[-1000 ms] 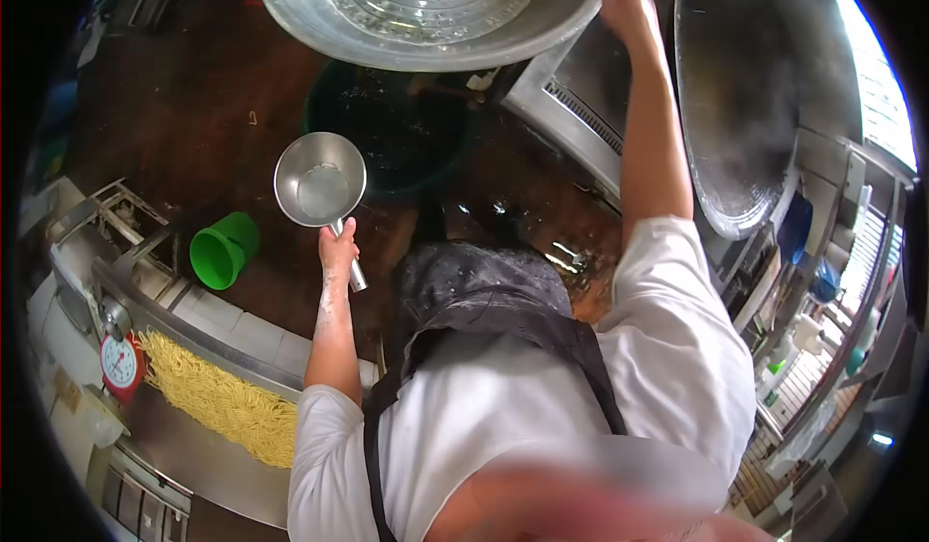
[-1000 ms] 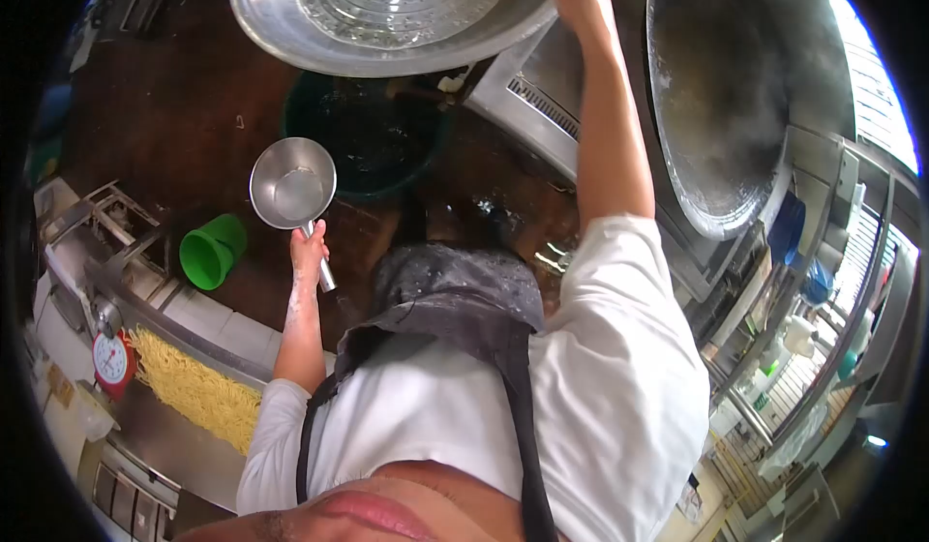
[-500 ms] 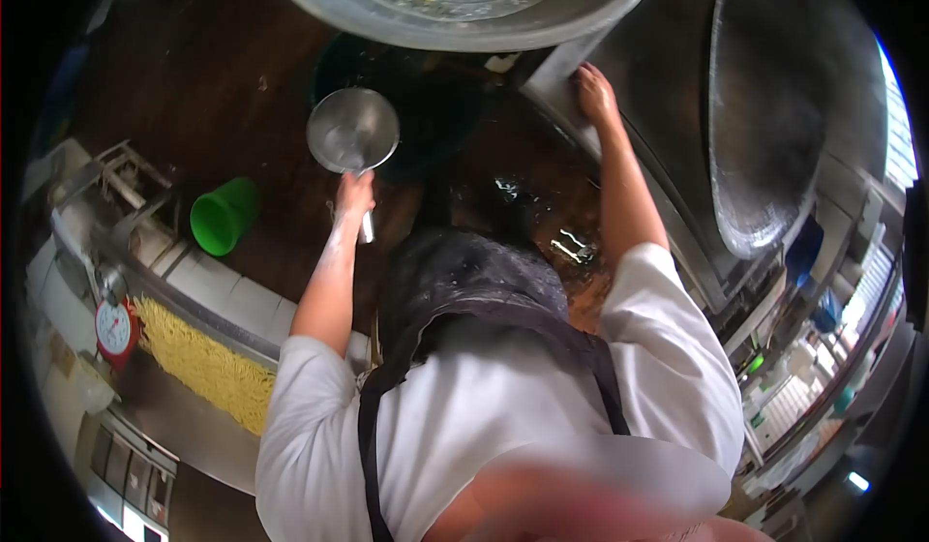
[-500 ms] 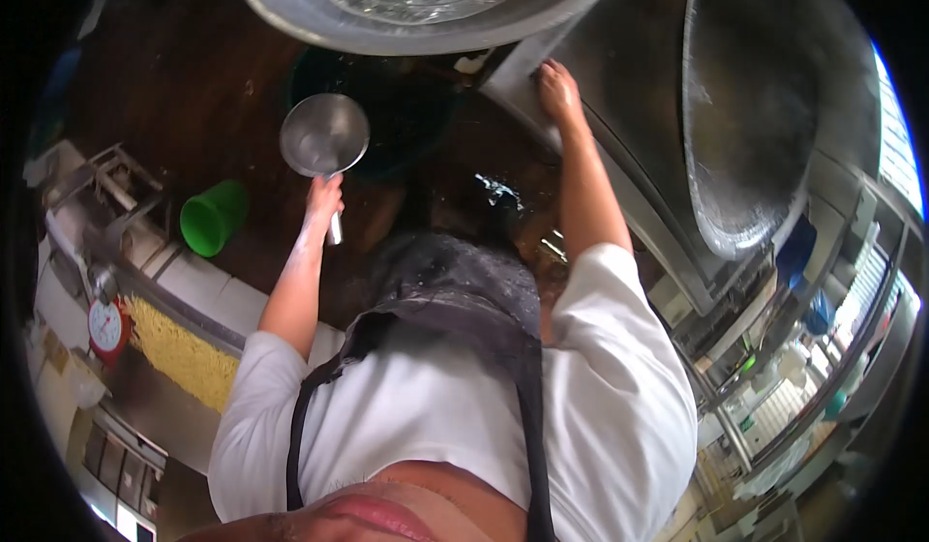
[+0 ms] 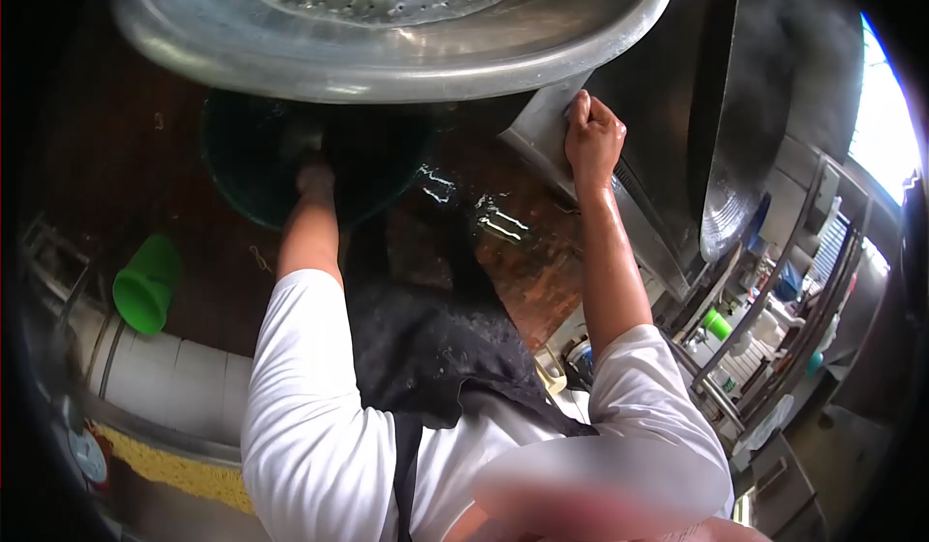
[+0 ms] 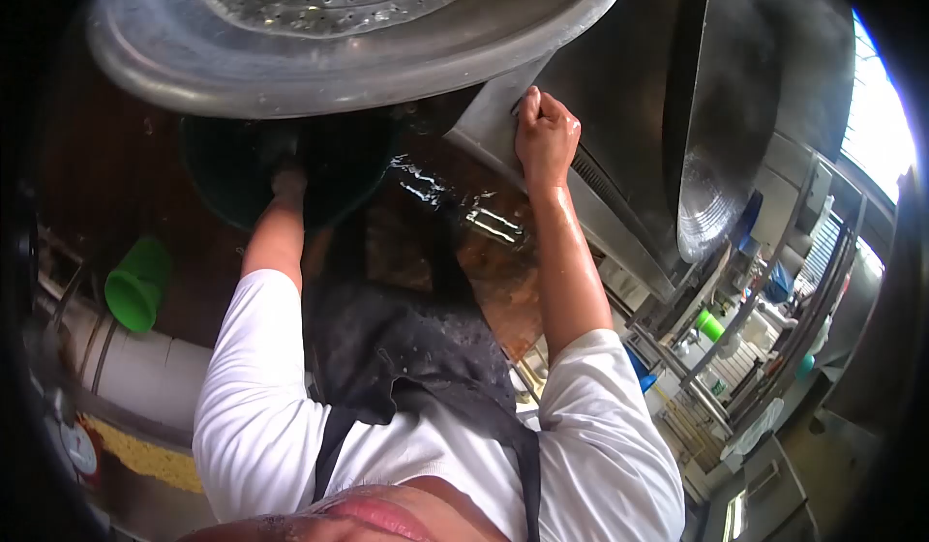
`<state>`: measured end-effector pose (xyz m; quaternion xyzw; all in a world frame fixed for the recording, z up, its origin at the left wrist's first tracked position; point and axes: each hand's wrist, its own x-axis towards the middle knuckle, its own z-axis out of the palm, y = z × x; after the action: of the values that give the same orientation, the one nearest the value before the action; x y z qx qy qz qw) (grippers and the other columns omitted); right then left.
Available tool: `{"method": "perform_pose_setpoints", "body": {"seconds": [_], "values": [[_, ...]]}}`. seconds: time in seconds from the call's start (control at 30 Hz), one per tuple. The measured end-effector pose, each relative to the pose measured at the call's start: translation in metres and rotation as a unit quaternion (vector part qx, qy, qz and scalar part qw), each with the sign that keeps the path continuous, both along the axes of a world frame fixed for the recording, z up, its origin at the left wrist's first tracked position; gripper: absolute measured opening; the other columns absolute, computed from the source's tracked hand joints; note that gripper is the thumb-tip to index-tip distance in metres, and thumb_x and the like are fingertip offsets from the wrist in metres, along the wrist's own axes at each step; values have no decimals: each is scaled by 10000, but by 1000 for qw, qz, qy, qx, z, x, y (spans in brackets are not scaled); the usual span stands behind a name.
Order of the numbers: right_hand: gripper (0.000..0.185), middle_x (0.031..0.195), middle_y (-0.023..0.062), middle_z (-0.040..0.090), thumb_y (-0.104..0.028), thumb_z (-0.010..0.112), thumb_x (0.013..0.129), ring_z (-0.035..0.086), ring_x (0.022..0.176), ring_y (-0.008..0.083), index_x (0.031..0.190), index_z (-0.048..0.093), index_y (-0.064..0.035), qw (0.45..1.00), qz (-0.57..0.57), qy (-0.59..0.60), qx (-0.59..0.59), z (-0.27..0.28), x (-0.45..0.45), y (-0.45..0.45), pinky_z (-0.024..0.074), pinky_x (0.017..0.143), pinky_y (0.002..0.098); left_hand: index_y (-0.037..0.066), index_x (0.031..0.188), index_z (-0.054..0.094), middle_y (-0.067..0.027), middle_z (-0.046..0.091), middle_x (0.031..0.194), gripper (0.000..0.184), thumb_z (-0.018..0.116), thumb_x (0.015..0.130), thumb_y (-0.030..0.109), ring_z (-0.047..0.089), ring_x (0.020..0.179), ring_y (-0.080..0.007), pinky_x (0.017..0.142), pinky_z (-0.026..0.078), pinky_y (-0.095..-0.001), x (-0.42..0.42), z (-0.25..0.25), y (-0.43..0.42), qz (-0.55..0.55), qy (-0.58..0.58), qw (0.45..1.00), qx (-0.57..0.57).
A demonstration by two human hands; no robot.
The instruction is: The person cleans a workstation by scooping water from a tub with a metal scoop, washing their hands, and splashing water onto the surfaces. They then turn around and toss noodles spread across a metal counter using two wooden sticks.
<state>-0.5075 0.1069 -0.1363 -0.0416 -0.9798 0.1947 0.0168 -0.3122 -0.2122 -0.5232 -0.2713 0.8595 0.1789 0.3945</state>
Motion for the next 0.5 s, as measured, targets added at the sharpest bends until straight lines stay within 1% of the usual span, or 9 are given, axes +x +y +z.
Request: {"method": "perform_pose_setpoints", "body": {"seconds": [0.07,0.13,0.2,0.23,0.27,0.37,0.4,0.47,0.5], "values": [[488,524,130,309,-298,566,977,287,533,189,633,447,25,1000,-24,14,5,-11,-7,19,339,516,400,100,1195,652,-174,636,1206,299,533,969,257,609,1133,-281,883,541,-444,5,-16,-1,25,-4,998,53],[316,580,67,466,-290,558,989,397,486,173,808,573,-31,995,24,76,66,-38,-14,93,355,478,361,71,1084,660,-165,653,1052,256,558,938,255,631,942,-292,783,545,-451,14,1,-16,50,-71,988,128],[173,632,17,515,-269,569,978,454,467,159,942,603,-103,969,-90,118,-200,-36,-19,138,374,434,338,42,972,668,-156,671,897,237,583,906,253,654,750,-303,684,550,-458,7,38,-51,76,-123,971,190],[123,647,4,520,-254,583,963,481,458,154,991,601,-135,796,-263,25,-545,-11,-20,134,393,411,331,27,916,672,-151,680,820,239,596,891,252,665,654,-308,634,552,-462,3,59,-71,89,-145,961,219],[114,602,-26,452,-246,567,973,416,442,104,889,579,-169,759,-303,102,-567,30,-32,90,311,381,258,43,909,642,-111,637,740,168,624,867,204,595,549,-258,533,508,-428,4,80,-91,112,-140,947,268],[190,603,-15,466,-246,548,970,426,442,110,801,546,-158,700,-93,162,-690,103,-92,12,313,387,255,44,957,597,-52,579,690,232,695,757,110,533,475,-129,404,449,-269,37,179,-119,279,-31,897,343],[116,674,-10,526,-247,567,972,460,474,124,940,584,-137,626,72,87,-772,109,-125,-9,373,413,321,51,1008,573,-43,564,682,288,708,763,116,516,462,-120,398,444,-267,53,216,-123,327,-2,869,371],[308,1012,127,586,-313,564,963,570,867,242,1158,556,-74,880,191,301,-315,109,-215,-127,441,734,368,71,1071,522,-22,525,653,357,731,783,102,495,444,-109,383,428,-273,83,268,-119,391,41,834,387],[546,1310,251,577,-422,548,977,571,1182,353,1371,512,-46,829,273,204,-443,152,-236,-197,440,1000,405,85,1084,497,-9,501,632,375,740,799,81,491,439,-106,375,416,-280,93,287,-110,406,48,829,381]]}}
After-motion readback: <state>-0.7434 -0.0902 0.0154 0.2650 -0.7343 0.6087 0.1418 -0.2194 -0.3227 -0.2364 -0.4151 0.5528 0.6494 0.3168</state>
